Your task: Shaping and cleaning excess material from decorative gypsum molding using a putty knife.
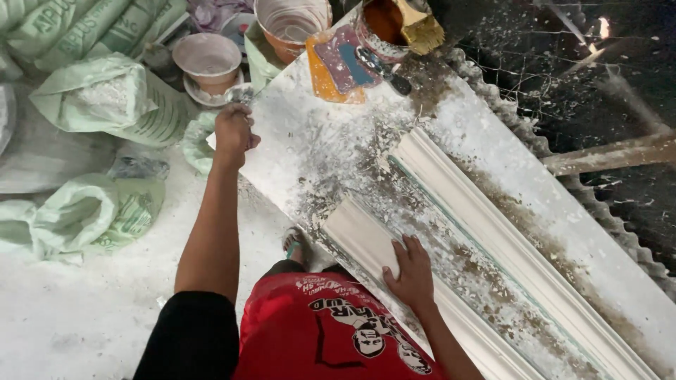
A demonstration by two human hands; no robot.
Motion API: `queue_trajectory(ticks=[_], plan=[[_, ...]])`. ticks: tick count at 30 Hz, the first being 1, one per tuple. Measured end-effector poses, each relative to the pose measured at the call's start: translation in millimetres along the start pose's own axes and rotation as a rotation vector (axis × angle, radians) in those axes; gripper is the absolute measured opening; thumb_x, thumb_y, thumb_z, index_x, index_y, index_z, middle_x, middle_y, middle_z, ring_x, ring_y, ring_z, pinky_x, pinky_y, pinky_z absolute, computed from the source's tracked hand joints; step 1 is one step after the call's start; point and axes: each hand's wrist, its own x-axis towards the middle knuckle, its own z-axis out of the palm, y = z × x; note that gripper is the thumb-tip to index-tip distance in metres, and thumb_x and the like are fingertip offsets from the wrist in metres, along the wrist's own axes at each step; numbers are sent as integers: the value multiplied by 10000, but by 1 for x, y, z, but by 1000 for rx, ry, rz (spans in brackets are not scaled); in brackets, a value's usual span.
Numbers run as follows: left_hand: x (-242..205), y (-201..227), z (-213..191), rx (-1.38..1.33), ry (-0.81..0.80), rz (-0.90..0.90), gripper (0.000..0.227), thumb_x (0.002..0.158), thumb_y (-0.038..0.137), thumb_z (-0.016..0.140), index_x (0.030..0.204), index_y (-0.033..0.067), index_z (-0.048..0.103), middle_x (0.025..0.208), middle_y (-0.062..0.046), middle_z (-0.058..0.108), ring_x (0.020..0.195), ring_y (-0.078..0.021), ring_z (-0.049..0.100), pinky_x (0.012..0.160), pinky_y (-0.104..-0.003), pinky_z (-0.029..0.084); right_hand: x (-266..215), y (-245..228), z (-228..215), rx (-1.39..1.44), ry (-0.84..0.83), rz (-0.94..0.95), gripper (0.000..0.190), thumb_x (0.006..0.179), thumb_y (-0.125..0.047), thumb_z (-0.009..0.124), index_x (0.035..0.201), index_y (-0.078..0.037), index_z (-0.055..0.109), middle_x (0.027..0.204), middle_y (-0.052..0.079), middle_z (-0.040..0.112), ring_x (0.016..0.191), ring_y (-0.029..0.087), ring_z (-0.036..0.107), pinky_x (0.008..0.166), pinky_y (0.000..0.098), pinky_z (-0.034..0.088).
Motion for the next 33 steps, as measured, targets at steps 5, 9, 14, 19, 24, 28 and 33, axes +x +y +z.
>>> queue_trajectory(ticks=[5,9,14,19,24,28,33], plan=[[-28,-23,15,-106,67,-156,100,988,95,484,917,96,554,661,-9,399,441,-122,350,372,-328,375,-4,6,7,-15,32,-27,680,827,-374,698,1429,-108,528,1520,200,450,1463,419,362,1154,576,326],[-85,-29,21,7,-63,-216,168,1014,97,420,943,53,566,642,-16,374,430,-126,313,351,-331,299,-2,7,11,-20,44,-36,679,850,-411,661,1445,-116,520,1536,204,440,1467,416,355,1169,576,307],[-172,28,35,333,-107,-129,371,999,164,433,1360,92,388,733,-97,609,474,-262,546,421,-402,441,2,-8,2,11,-44,73,658,860,-422,634,1439,-126,529,1558,177,430,1493,381,321,1160,585,275],[-230,10,16,792,-94,184,525,1013,268,544,1445,18,384,847,-229,726,677,-407,693,587,-511,540,36,-41,7,127,-5,1,531,986,-368,610,1444,-108,542,1564,173,441,1494,391,321,1221,574,275],[-268,-12,8,1124,-365,209,330,992,240,565,1274,68,560,1053,-171,714,747,-403,714,592,-513,568,100,-79,6,322,-172,29,543,958,-325,669,1439,-117,527,1519,129,496,1465,360,381,1225,527,331],[-275,-27,17,1283,-476,404,339,965,183,574,1277,57,536,1088,-165,707,708,-338,734,514,-465,579,134,-93,13,231,-237,-125,556,995,-272,606,1521,-126,501,1577,122,493,1492,366,371,1254,544,304],[-267,-22,22,1346,-559,535,408,912,179,620,1271,21,510,1050,-211,687,653,-287,740,438,-409,579,135,-93,22,3,-368,-111,760,922,-390,649,1541,-75,340,1592,229,317,1470,431,270,1163,573,274]])
